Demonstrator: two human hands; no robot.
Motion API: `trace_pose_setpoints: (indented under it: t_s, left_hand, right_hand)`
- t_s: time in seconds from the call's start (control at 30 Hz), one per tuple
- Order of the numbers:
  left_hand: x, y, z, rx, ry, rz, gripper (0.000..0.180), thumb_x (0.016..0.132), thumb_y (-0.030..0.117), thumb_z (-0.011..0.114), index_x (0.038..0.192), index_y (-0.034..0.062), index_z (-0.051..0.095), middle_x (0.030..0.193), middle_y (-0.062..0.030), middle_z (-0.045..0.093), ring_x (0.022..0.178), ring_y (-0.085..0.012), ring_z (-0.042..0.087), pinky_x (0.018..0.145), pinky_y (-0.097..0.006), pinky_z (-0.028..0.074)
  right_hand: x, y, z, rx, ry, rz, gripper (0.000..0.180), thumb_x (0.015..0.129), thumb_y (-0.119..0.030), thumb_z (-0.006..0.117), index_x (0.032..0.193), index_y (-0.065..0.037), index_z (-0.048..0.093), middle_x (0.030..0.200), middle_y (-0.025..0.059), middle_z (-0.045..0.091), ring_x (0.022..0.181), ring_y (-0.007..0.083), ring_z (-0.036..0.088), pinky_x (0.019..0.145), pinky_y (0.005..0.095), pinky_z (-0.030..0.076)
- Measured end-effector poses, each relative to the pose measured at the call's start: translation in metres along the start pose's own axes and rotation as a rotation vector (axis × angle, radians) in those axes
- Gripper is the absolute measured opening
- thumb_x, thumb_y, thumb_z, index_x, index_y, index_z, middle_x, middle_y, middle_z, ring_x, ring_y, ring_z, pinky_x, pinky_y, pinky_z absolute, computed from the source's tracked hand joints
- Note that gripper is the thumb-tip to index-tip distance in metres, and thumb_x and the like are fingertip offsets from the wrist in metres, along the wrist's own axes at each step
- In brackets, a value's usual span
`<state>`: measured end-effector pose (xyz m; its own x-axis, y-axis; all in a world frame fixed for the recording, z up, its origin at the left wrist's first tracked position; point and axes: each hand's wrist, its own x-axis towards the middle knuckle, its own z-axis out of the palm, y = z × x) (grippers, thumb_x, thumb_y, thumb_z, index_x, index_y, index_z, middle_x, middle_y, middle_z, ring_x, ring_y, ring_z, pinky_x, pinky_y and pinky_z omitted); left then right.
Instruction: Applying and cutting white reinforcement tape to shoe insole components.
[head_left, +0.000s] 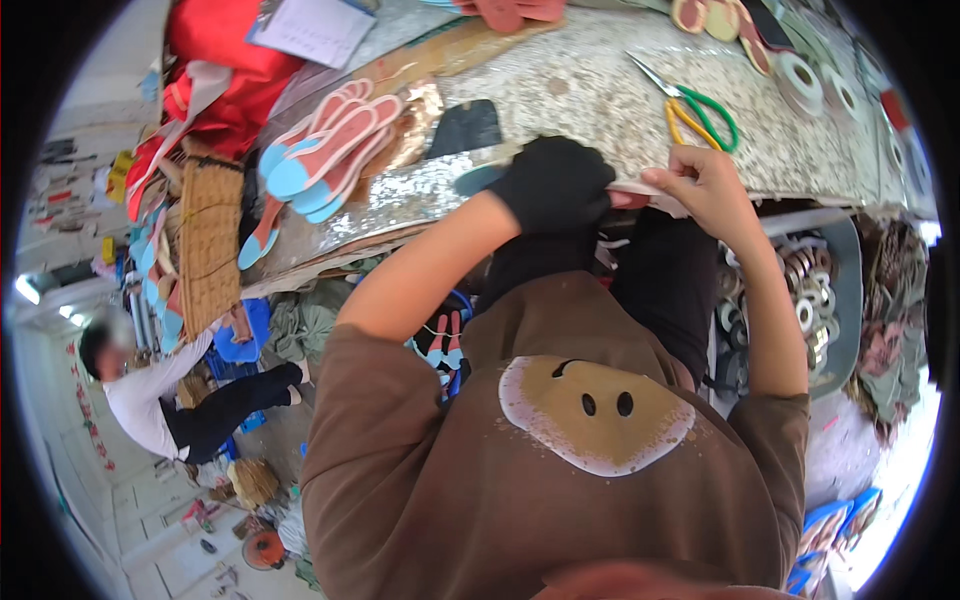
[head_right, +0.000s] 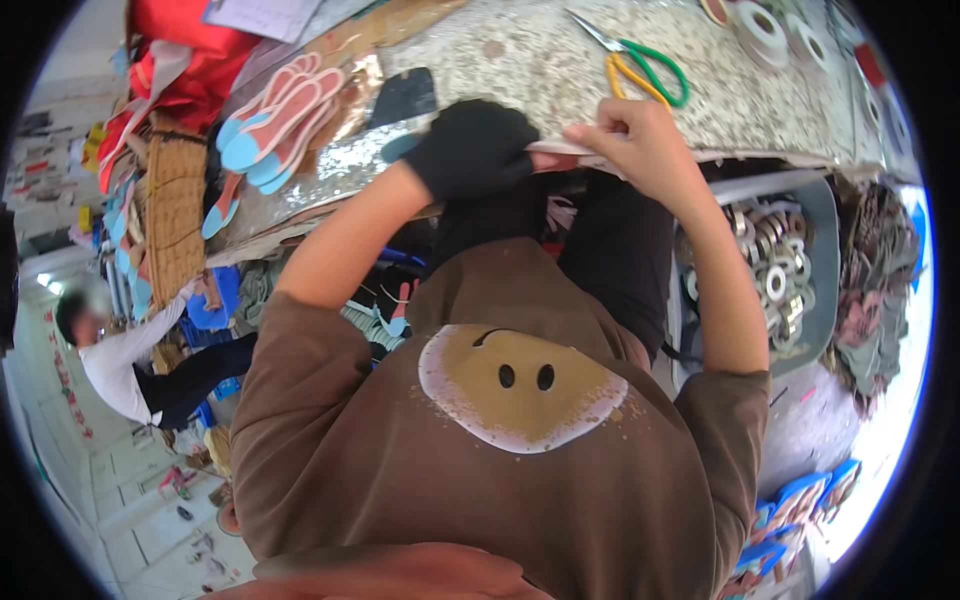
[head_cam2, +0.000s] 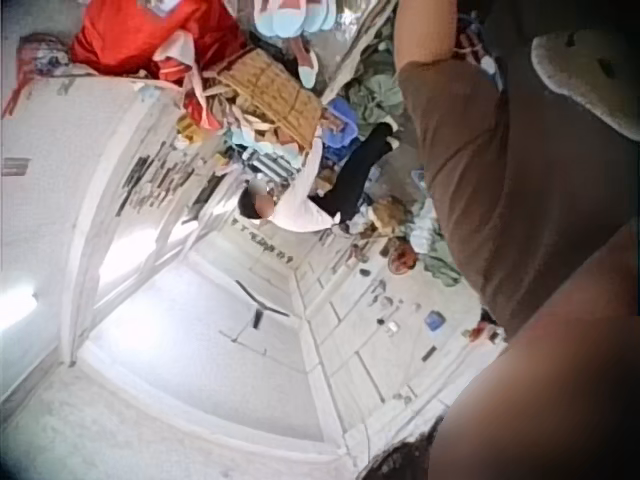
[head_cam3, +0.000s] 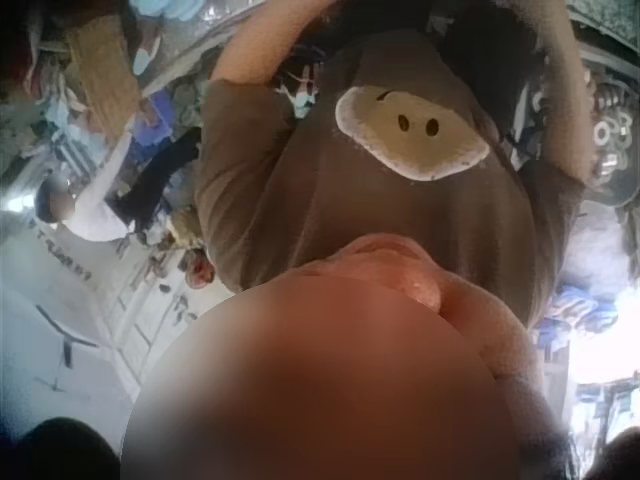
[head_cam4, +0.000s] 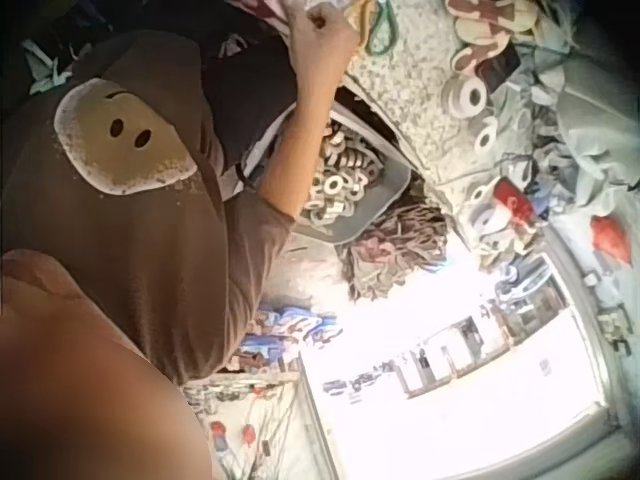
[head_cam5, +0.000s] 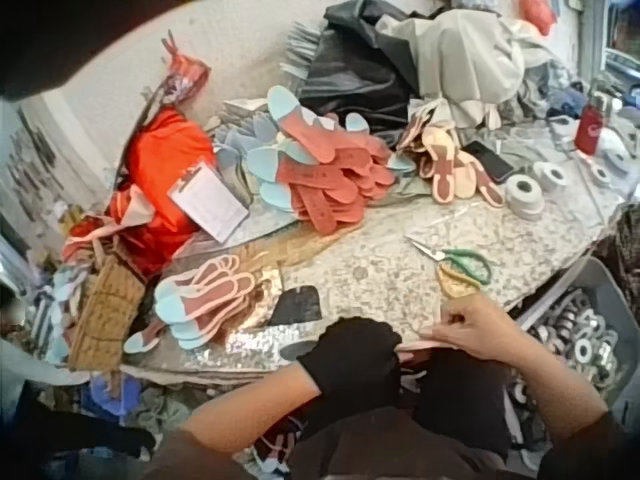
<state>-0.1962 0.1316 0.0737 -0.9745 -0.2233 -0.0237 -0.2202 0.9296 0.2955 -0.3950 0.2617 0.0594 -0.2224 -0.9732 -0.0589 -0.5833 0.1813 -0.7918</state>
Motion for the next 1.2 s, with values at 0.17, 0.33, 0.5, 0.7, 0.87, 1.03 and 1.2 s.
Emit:
trace_pose_setpoints:
  t_s: [0.17, 0.33, 0.5, 0.7, 0.87, 1.03, 1.2]
  left_hand:
    - [-0.054, 0.012, -0.025, -0.217, 0.105, -0.113, 0.038, 0.087, 0.045, 0.062, 0.085, 0.0077, 0.068, 0.075, -0.0148, 0.064, 0.071, -0.0358, 0.064, 0.062, -0.046, 0.047]
    - [-0.086, 0.018, -0.015, -0.805, 0.417, -0.389, 0.028, 0.090, 0.031, 0.066, 0.089, 0.0029, 0.068, 0.069, -0.0090, 0.060, 0.063, -0.0199, 0.059, 0.060, -0.034, 0.044]
    - [-0.081, 0.049, -0.013, -1.313, 0.751, -0.520, 0.026, 0.098, 0.025, 0.059, 0.097, 0.0006, 0.067, 0.082, -0.0002, 0.066, 0.074, -0.0057, 0.056, 0.065, -0.024, 0.044]
    - [-0.059, 0.058, -0.006, -1.286, 0.899, -0.507, 0.022, 0.094, 0.021, 0.064, 0.102, 0.0001, 0.067, 0.086, -0.0018, 0.067, 0.078, -0.0069, 0.059, 0.068, -0.024, 0.047]
    - [-0.061, 0.053, 0.004, -1.267, 0.806, -0.596, 0.021, 0.091, 0.018, 0.067, 0.095, -0.0021, 0.068, 0.085, -0.0063, 0.068, 0.077, -0.0102, 0.063, 0.067, -0.026, 0.050]
    - [-0.057, 0.058, 0.005, -1.424, 0.928, -0.629, 0.021, 0.094, 0.020, 0.064, 0.094, -0.0008, 0.064, 0.083, -0.0071, 0.066, 0.073, -0.0121, 0.063, 0.065, -0.027, 0.050]
    - [-0.058, 0.064, 0.013, -1.421, 0.986, -0.666, 0.022, 0.093, 0.020, 0.065, 0.099, -0.0009, 0.060, 0.085, -0.0080, 0.065, 0.076, -0.0132, 0.063, 0.068, -0.028, 0.052]
  right_hand:
    - [-0.029, -0.007, 0.008, 0.296, 0.050, 0.005, 0.028, 0.085, -0.020, 0.075, 0.071, -0.003, 0.058, 0.058, -0.0071, 0.038, 0.056, 0.0031, 0.031, 0.050, 0.0240, 0.023]
    - [-0.040, -0.035, 0.032, 0.794, 0.169, -0.176, 0.012, 0.091, -0.009, 0.067, 0.099, -0.001, 0.063, 0.069, -0.0059, 0.050, 0.060, 0.0002, 0.040, 0.052, 0.0199, 0.028]
    - [-0.036, -0.079, 0.069, 0.682, 0.227, -0.220, 0.007, 0.090, -0.006, 0.067, 0.091, -0.001, 0.064, 0.076, 0.0016, 0.064, 0.068, 0.0052, 0.057, 0.061, 0.0220, 0.045]
    - [-0.020, -0.096, 0.071, 0.260, 0.323, -0.356, 0.011, 0.085, -0.009, 0.068, 0.093, -0.004, 0.062, 0.081, 0.0091, 0.060, 0.066, 0.0247, 0.062, 0.058, 0.0335, 0.049]
    - [-0.023, -0.085, 0.071, 0.050, 0.340, -0.422, 0.014, 0.081, -0.011, 0.070, 0.088, -0.006, 0.061, 0.083, 0.0071, 0.053, 0.068, 0.0289, 0.061, 0.055, 0.0384, 0.048]
    - [-0.037, -0.066, 0.085, -0.061, 0.264, -0.428, 0.015, 0.081, -0.017, 0.072, 0.082, -0.007, 0.060, 0.080, 0.0072, 0.053, 0.065, 0.0267, 0.060, 0.053, 0.0378, 0.047]
    - [-0.044, -0.058, 0.084, 0.050, 0.184, -0.310, 0.014, 0.081, -0.015, 0.071, 0.081, -0.006, 0.060, 0.079, 0.0070, 0.054, 0.067, 0.0274, 0.060, 0.056, 0.0377, 0.047]
